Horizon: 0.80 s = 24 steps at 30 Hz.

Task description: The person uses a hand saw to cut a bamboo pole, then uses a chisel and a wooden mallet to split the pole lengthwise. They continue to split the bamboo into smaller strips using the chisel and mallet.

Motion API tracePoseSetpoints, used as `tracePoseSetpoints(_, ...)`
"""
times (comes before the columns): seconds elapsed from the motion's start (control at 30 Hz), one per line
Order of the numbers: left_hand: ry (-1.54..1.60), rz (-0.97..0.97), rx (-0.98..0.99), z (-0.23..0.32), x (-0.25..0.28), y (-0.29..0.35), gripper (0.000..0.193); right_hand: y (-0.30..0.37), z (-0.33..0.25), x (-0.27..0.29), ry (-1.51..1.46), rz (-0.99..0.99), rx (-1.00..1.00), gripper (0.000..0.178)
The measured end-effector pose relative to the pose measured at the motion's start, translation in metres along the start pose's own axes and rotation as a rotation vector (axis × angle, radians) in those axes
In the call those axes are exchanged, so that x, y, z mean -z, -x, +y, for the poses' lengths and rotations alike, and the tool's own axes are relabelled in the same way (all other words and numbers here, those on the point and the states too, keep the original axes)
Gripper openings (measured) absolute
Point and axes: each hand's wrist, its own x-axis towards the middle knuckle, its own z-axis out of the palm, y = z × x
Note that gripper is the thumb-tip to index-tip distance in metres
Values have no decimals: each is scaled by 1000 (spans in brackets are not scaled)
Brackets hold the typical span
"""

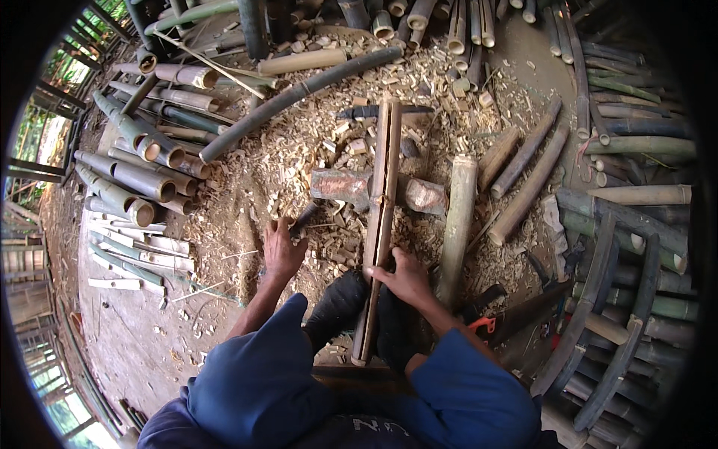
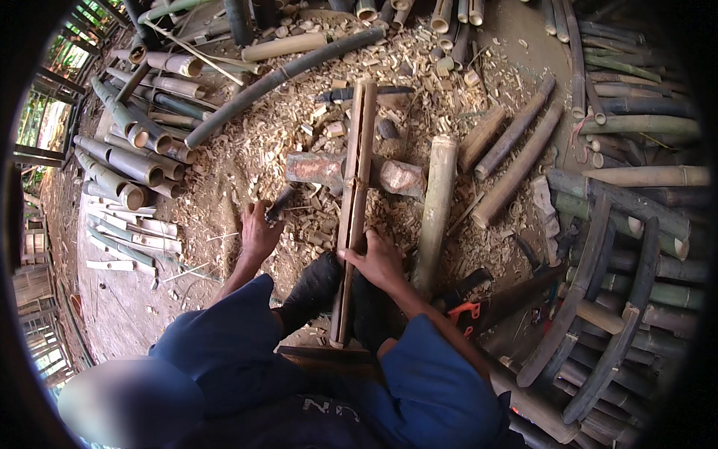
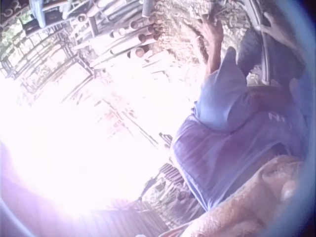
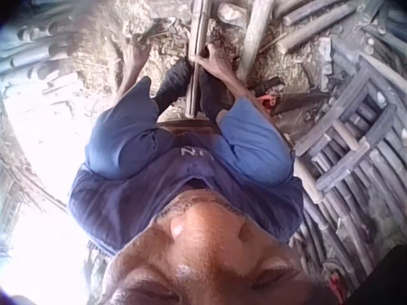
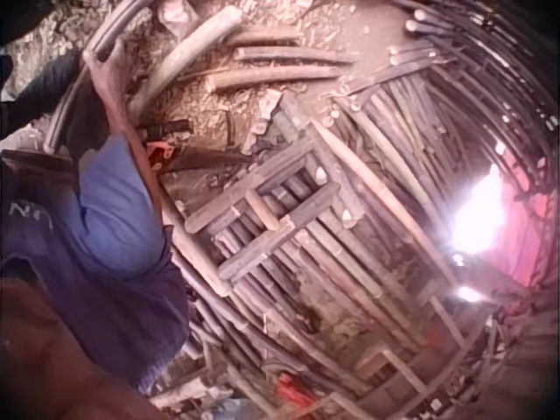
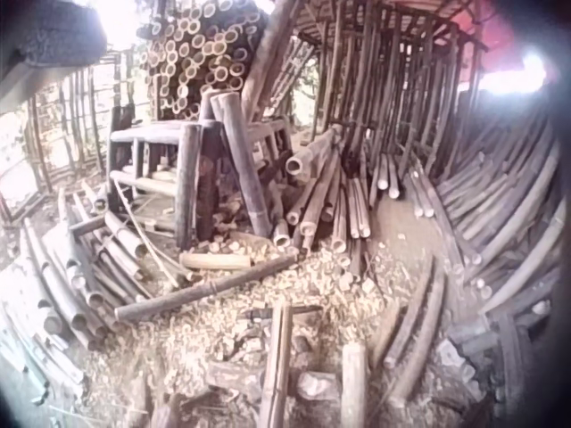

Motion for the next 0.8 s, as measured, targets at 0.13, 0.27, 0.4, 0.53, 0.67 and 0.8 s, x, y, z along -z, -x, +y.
tracePoseSetpoints(0.13, 276, -137, -65, 22, -2, -2, 34, 30, 43, 70, -227, 477, -298, 54)
tracePoseSetpoints(0.27, 628, -604, -43, 65, -29, -2, 65, 114, 177, 92, 371, 389, -831, 57)
tracePoseSetpoints(0.4, 766, -737, -113, 73, -58, 0, 62, 128, 125, 82, 340, 142, -788, 57)
tracePoseSetpoints(0.53, 861, -735, 33, 86, -63, 2, 54, 122, 115, 64, 289, 237, -910, 61)
tracePoseSetpoints(0.67, 707, -747, -6, 88, -67, -3, 60, 125, 163, 62, 230, 143, -936, 67)
tracePoseSetpoints(0.8, 429, -408, -180, 77, -38, 1, 63, 114, 137, 84, 285, 313, -759, 62)
